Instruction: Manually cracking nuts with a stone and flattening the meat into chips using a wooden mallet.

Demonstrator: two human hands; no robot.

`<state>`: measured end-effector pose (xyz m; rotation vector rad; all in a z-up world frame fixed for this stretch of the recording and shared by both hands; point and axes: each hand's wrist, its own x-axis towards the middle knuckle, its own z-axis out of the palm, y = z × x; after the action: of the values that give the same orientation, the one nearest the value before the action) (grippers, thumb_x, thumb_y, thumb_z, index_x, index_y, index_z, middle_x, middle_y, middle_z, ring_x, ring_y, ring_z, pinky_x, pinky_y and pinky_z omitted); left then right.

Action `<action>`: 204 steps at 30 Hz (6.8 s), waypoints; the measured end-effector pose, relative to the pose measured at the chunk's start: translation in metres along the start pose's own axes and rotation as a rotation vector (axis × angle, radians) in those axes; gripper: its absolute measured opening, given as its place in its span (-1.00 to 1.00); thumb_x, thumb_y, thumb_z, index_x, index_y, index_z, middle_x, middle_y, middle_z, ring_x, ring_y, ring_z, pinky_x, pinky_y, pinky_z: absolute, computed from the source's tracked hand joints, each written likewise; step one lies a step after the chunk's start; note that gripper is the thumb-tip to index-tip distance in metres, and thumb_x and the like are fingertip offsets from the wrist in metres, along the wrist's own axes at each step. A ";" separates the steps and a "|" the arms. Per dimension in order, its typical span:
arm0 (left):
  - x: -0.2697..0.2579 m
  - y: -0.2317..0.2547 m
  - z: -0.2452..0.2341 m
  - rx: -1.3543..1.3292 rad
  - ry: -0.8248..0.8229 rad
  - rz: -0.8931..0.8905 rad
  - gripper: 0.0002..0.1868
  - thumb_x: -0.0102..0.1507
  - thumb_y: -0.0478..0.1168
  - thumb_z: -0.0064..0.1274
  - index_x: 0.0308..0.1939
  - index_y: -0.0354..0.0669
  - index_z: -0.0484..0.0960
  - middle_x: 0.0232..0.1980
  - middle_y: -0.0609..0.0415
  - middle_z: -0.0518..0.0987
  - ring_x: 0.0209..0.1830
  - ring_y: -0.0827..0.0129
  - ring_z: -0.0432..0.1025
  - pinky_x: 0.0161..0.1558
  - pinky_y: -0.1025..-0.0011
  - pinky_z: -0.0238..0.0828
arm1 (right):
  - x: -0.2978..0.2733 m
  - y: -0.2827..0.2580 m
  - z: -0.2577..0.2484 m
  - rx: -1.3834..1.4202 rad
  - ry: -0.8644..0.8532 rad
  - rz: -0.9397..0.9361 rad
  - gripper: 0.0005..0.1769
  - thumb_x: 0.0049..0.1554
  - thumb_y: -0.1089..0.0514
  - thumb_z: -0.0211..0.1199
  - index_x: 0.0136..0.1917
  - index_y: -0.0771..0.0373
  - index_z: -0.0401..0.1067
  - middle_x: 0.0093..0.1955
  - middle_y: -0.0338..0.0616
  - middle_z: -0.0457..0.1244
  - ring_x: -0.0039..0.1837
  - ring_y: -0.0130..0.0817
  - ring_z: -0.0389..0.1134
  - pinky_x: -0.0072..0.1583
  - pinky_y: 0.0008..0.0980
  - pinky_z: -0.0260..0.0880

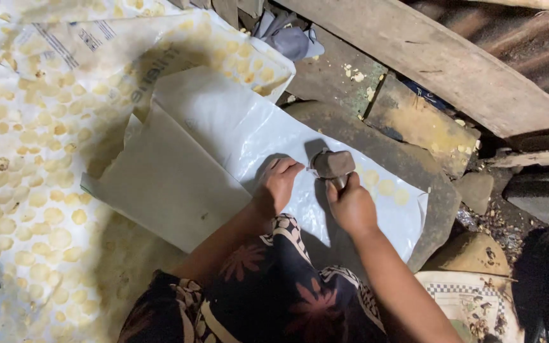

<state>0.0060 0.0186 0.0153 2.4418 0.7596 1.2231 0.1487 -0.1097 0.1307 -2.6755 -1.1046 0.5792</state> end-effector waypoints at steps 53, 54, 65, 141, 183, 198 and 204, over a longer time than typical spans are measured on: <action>0.038 0.009 -0.038 0.073 -0.441 -0.392 -0.70 0.25 -0.29 0.04 0.06 -0.03 0.45 0.06 -0.03 0.45 0.12 0.06 0.40 0.24 0.17 0.35 | 0.010 -0.041 -0.001 0.151 0.348 -0.318 -0.58 0.21 0.03 0.29 0.14 0.41 0.34 -0.11 0.37 0.36 0.05 0.34 0.42 0.03 0.20 0.45; 0.040 0.019 -0.057 0.043 -0.531 -0.560 -0.58 0.29 -0.32 -0.10 0.23 0.00 0.30 0.20 -0.08 0.36 0.26 -0.01 0.33 0.33 0.14 0.28 | 0.021 -0.028 0.029 -0.088 0.122 -0.162 -0.49 0.22 -0.18 0.19 0.12 0.31 0.26 -0.20 0.28 0.38 -0.05 0.26 0.47 0.00 0.17 0.52; 0.032 0.017 -0.044 0.260 0.152 -0.141 -0.86 0.36 -0.29 -0.20 -0.16 0.04 0.48 -0.20 0.11 0.45 -0.25 0.23 0.39 -0.17 0.34 0.36 | 0.012 -0.062 -0.033 0.008 0.001 -0.102 -0.42 0.21 -0.28 0.17 0.10 0.31 0.32 -0.11 0.34 0.38 0.07 0.37 0.43 0.07 0.24 0.46; 0.156 0.298 -0.096 1.149 -1.732 0.252 -0.59 0.30 0.08 -0.14 -0.08 0.10 0.79 -0.03 0.17 0.75 0.06 0.29 0.59 0.50 0.33 0.12 | -0.294 0.396 -0.144 -0.063 -0.362 0.141 -0.71 0.24 -0.11 0.17 0.18 -0.04 0.50 0.01 -0.32 0.42 -0.02 -0.37 0.47 0.09 -0.26 0.54; -0.045 0.458 0.235 -0.283 -2.124 0.127 -0.63 0.30 -0.15 -0.02 0.03 -0.34 0.68 -0.30 -0.09 0.73 -0.48 0.30 0.64 -0.42 0.51 0.69 | -0.289 0.488 -0.050 -0.056 0.583 -0.058 -0.61 0.20 -0.05 0.31 0.14 0.28 0.53 0.03 0.06 0.33 0.13 0.00 0.40 0.25 -0.04 0.41; -0.048 0.464 0.212 -0.202 -1.854 0.143 -0.75 0.40 -0.11 0.01 -0.02 -0.16 0.69 -0.28 0.19 0.70 -0.53 0.48 0.50 -0.30 0.47 0.54 | -0.362 0.617 -0.131 0.974 0.469 0.824 -0.77 0.50 0.15 0.11 0.30 0.29 0.48 -0.27 -0.13 0.20 -0.40 -0.41 0.05 -0.41 -0.44 0.06; -0.037 0.473 0.198 -0.101 -1.795 0.235 -0.70 0.43 0.00 -0.05 -0.11 -0.07 0.70 -0.42 0.20 0.67 -0.55 0.43 0.51 -0.23 0.37 0.48 | -0.356 0.603 -0.144 0.986 0.410 0.845 -0.78 0.48 0.10 0.09 0.26 0.20 0.48 -0.29 -0.21 0.17 -0.45 -0.45 0.01 -0.50 -0.47 -0.17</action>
<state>0.2995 -0.3946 0.1046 2.3356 -0.1638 -0.9947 0.3627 -0.7906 0.1707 -2.0509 0.4147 0.4579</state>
